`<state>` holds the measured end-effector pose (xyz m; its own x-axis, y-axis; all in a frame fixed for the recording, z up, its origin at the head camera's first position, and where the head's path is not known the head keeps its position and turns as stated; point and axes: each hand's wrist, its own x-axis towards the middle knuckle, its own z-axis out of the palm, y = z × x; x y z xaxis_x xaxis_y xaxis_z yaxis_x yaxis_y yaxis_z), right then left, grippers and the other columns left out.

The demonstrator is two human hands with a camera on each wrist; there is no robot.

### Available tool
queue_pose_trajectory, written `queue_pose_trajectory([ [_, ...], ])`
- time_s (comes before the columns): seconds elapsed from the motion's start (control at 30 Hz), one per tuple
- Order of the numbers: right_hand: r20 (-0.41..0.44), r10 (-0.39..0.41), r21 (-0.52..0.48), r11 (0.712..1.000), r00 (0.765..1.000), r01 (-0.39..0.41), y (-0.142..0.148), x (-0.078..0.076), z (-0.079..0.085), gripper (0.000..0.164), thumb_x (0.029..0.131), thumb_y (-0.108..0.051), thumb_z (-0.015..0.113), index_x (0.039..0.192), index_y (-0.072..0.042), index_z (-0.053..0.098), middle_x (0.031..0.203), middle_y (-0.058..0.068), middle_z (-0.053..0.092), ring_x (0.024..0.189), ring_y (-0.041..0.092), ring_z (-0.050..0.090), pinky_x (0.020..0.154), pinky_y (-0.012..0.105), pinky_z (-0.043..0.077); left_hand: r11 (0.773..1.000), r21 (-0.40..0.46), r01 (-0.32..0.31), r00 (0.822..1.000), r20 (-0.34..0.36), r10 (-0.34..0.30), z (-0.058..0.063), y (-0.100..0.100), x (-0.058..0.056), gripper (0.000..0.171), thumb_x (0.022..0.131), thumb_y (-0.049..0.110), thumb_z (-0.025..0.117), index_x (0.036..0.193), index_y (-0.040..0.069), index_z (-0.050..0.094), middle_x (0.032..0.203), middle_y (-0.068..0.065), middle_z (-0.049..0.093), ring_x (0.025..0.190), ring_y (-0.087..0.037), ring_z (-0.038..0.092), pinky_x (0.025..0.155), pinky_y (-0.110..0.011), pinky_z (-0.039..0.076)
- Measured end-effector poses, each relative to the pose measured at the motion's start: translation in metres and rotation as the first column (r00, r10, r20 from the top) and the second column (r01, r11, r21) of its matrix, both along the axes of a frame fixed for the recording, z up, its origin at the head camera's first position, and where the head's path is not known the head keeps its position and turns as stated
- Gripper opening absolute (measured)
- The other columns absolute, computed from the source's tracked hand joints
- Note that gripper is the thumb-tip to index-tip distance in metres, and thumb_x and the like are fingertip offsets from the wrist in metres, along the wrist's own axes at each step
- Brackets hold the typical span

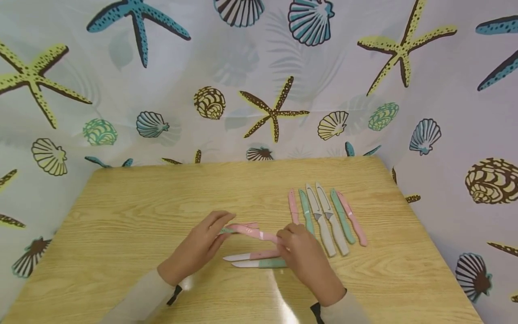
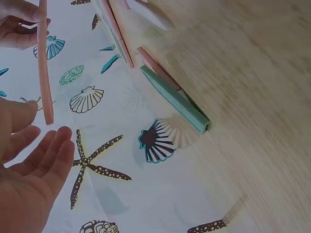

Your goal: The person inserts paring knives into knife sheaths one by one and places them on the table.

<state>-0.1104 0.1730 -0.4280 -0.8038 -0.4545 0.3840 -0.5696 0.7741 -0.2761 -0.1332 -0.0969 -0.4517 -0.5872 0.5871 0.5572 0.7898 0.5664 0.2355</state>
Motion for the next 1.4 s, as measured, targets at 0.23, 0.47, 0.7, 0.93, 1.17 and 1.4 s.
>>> queue_pose_trajectory([
  [0.23,0.013,-0.282,-0.040,0.958,0.959,0.282,0.076,-0.016,0.017,0.018,0.077,-0.007,0.073,0.091,0.004,0.069,0.078,0.012,0.062,0.064,0.021,0.055,0.053,0.038,0.047,0.995,-0.045,-0.085,0.996,0.034,0.087,-0.001,-0.001,-0.009,0.033,0.086,0.010,0.066,0.117,0.000,0.059,0.114,-0.012,0.054,0.100,-0.020,0.052,0.074,-0.025,0.047],
  [0.47,0.137,-0.486,0.004,0.872,0.863,0.490,0.142,-0.032,0.005,0.024,0.083,-0.010,0.066,0.091,0.012,0.065,0.075,0.019,0.063,0.055,0.023,0.055,0.045,0.038,0.045,0.979,-0.148,-0.141,0.986,0.064,0.152,-0.010,-0.004,-0.014,0.032,0.083,0.010,0.069,0.112,0.000,0.061,0.107,-0.011,0.056,0.095,-0.021,0.053,0.076,-0.026,0.047],
  [0.7,0.334,-0.520,0.152,0.853,0.786,0.499,0.169,-0.048,-0.015,0.023,0.084,-0.007,0.060,0.082,0.015,0.063,0.070,0.022,0.061,0.056,0.028,0.056,0.052,0.047,0.048,0.970,-0.204,-0.131,0.988,0.051,0.144,-0.014,-0.007,-0.017,0.030,0.083,0.009,0.069,0.110,0.000,0.062,0.106,-0.011,0.056,0.092,-0.020,0.054,0.076,-0.027,0.047],
  [0.93,0.406,-0.522,0.223,0.853,0.750,0.473,0.177,-0.058,-0.024,0.020,0.082,-0.008,0.057,0.067,0.005,0.061,0.058,0.007,0.056,0.051,0.021,0.048,0.050,0.041,0.043,0.952,-0.271,-0.140,0.984,0.069,0.164,-0.014,-0.006,-0.019,0.031,0.082,0.011,0.071,0.109,0.000,0.063,0.105,-0.010,0.056,0.091,-0.019,0.054,0.075,-0.025,0.047],
  [1.17,0.462,-0.538,0.237,0.841,0.705,0.486,0.183,-0.057,-0.032,0.022,0.085,-0.011,0.057,0.072,0.005,0.061,0.058,0.005,0.056,0.052,0.021,0.049,0.052,0.040,0.042,0.950,-0.283,-0.132,0.986,0.064,0.156,-0.016,-0.007,-0.019,0.031,0.080,0.011,0.073,0.108,0.000,0.063,0.103,-0.010,0.056,0.089,-0.018,0.054,0.074,-0.025,0.047],
  [1.4,0.450,-0.544,0.219,0.836,0.708,0.503,0.183,-0.059,-0.036,0.024,0.085,-0.012,0.058,0.084,0.012,0.062,0.073,0.019,0.061,0.063,0.028,0.055,0.059,0.049,0.045,0.950,-0.287,-0.122,0.986,0.071,0.148,-0.018,-0.007,-0.020,0.032,0.078,0.012,0.075,0.106,0.000,0.064,0.100,-0.010,0.057,0.086,-0.019,0.055,0.073,-0.025,0.048],
])
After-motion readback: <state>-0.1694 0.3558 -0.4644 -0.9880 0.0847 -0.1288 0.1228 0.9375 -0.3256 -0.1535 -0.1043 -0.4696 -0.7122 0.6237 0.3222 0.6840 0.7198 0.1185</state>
